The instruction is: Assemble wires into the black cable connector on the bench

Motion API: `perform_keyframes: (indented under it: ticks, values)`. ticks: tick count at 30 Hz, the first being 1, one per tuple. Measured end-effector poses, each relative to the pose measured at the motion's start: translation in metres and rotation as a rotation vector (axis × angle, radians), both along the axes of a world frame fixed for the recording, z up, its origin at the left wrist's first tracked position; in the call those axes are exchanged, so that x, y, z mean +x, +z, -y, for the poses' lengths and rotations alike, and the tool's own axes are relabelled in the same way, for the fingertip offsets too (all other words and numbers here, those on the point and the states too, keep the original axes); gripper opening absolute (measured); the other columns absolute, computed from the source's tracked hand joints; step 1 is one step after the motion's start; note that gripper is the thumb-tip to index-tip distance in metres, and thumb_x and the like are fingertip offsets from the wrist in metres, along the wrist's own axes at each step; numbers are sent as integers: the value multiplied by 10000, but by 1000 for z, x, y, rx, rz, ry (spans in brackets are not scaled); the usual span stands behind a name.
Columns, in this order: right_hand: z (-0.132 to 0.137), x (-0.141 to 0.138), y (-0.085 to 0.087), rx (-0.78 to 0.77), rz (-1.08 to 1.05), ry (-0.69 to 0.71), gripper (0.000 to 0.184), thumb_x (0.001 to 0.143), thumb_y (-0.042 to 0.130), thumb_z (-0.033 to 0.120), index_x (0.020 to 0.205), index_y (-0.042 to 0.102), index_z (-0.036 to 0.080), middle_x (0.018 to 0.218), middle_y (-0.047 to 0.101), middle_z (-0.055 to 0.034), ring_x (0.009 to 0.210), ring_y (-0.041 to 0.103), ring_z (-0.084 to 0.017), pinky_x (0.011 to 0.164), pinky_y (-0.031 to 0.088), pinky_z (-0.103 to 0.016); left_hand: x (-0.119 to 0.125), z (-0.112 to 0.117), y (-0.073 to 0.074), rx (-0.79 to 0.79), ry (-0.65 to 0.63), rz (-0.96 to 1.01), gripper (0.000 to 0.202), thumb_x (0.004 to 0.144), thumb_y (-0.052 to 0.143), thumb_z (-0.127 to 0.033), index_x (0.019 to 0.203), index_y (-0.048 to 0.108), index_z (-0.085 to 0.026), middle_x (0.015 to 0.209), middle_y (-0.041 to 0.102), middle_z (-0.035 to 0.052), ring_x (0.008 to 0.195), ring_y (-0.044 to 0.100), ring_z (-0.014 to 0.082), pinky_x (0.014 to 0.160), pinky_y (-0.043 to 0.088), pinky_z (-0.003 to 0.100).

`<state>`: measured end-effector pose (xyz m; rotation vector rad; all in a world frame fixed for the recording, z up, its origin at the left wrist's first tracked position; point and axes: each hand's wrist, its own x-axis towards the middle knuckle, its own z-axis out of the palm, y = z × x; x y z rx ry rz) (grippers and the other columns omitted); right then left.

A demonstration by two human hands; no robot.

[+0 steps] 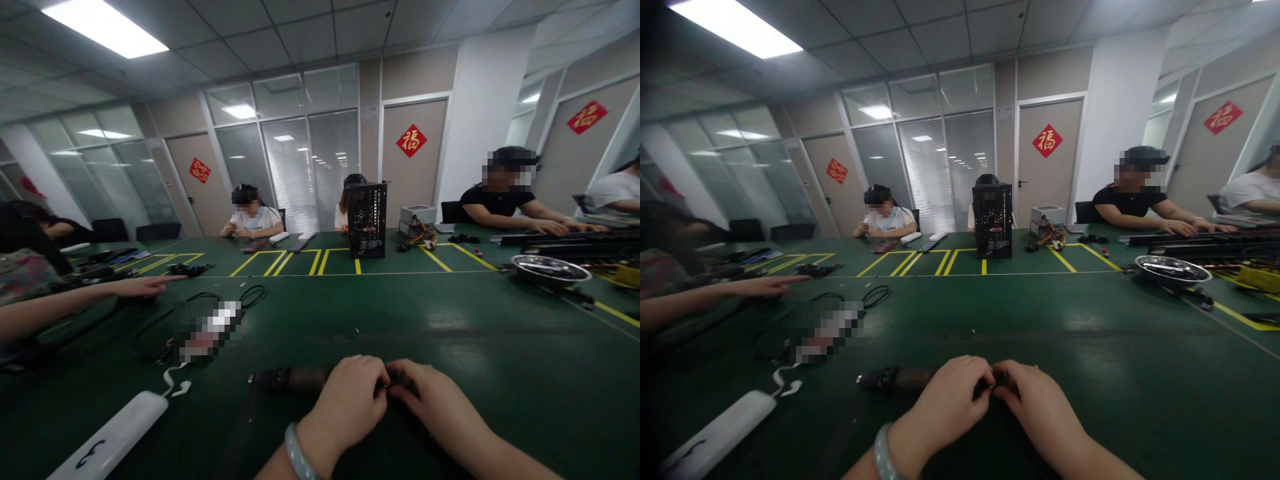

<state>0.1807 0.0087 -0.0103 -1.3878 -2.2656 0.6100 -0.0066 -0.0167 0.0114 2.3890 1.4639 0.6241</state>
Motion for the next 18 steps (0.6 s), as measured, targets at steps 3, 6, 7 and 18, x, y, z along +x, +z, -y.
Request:
perform_keyframes:
  ticks: [3, 6, 7, 18]
  values:
    - [2, -4, 3, 41, 42, 31, 279, 874, 525, 177, 1087, 678, 272, 1053, 706, -13, 962, 636, -215, 846, 422, -299, 0, 1, 1, 6, 0, 5, 135, 812, 535, -146, 906, 603, -216, 973, 584, 15, 871, 558, 190, 800, 435, 307]
    - [3, -8, 5, 74, 123, 40, 295, 883, 502, 134, 1095, 679, 238, 1030, 709, -43, 940, 643, -231, 849, 427, -319, 0, 2, 2, 13, 10, -16, 129, 817, 535, -152, 906, 601, -218, 1023, 543, 17, 830, 556, 175, 763, 442, 297]
    - [3, -10, 5, 82, 155, 38, 294, 880, 500, 116, 1085, 681, 223, 1015, 710, -54, 923, 647, -235, 840, 430, -324, 0, 2, 2, 18, 13, -26, 133, 816, 535, -152, 912, 601, -218, 1024, 536, 18, 830, 555, 175, 764, 444, 299]
    - [1, -20, 13, 137, 290, -24, 261, 875, 461, 60, 890, 701, 163, 875, 708, -86, 809, 658, -232, 744, 436, -306, 2, 5, 9, 104, -17, -20, 199, 819, 523, -124, 984, 594, -212, 1011, 571, 29, 948, 529, 204, 871, 421, 330]
